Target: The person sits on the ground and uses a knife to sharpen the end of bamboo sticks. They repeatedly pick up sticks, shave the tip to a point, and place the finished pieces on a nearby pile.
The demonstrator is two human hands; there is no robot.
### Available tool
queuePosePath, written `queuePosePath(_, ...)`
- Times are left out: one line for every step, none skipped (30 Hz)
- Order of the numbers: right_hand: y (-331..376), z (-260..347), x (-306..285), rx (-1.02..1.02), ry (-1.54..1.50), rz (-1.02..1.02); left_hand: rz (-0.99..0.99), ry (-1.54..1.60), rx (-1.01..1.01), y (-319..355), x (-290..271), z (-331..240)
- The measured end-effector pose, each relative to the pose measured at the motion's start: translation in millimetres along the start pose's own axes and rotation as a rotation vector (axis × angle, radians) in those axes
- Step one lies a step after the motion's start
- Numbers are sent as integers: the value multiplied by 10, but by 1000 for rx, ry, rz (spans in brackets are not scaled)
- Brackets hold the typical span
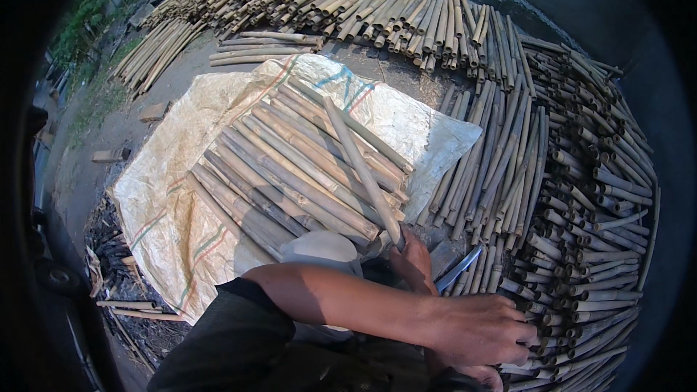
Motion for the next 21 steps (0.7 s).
queuePosePath(-90, 115, 124, -53, 28, 34, 18, -3, -23, 15, 14, 64)
queuePosePath(-181, 245, 235, -110, 49, 62, 37, -3, -43, 31, 30, 122)
queuePosePath(-283, 379, 342, -164, 105, 84, 39, -19, -51, 45, 36, 166)
queuePosePath(-391, 508, 440, -205, 91, 113, 44, -32, -57, 54, 41, 205)
queuePosePath(-507, 629, 528, -244, 70, 137, 49, -44, -59, 59, 45, 234)
queuePosePath(-588, 758, 583, -334, 38, 139, 59, -41, -72, 61, 47, 265)
queuePosePath(-668, 789, 645, -317, 36, 150, 67, -38, -86, 64, 46, 288)
queuePosePath(-740, 841, 693, -351, 22, 140, 76, -37, -100, 69, 37, 312)
queuePosePath(-788, 889, 719, -417, -4, 116, 77, -51, -113, 77, 18, 331)
queuePosePath(-833, 833, 788, -373, 83, 145, 77, -65, -124, 87, 0, 346)
queuePosePath(-842, 776, 837, -362, 158, 157, 79, -80, -133, 98, -22, 370)
queuePosePath(-852, 678, 889, -305, 259, 183, 147, -77, -148, 118, 6, 397)
queuePosePath(-831, 613, 916, -296, 247, 188, 217, -70, -156, 154, 35, 413)
queuePosePath(-806, 603, 927, -357, 212, 177, 275, -79, -149, 181, 55, 419)
queuePosePath(-777, 556, 942, -358, 204, 163, 250, -74, -174, 197, 29, 420)
queuePosePath(-777, 477, 906, -321, 213, 128, 220, -76, -177, 204, -12, 423)
queuePosePath(-768, 453, 871, -343, 151, 93, 228, -67, -161, 189, -12, 415)
queuePosePath(-780, 404, 799, -340, 109, 47, 192, -72, -158, 175, -54, 421)
queuePosePath(-772, 362, 684, -363, 56, -22, 202, -81, -154, 175, -88, 450)
queuePosePath(-767, 299, 539, -387, 13, -75, 239, -80, -176, 185, -106, 475)
queuePosePath(-779, 141, 300, -351, -35, -143, 289, -96, -203, 191, -131, 529)
Point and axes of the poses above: each hand's wrist, its own y-axis away from the middle knuckle, its own x-axis out of the palm, z = x × y, the point moved 7 cm from there along -y, towards the middle knuckle, and after that the axes turned 8 degrees about -y, right-handed, at the moved point
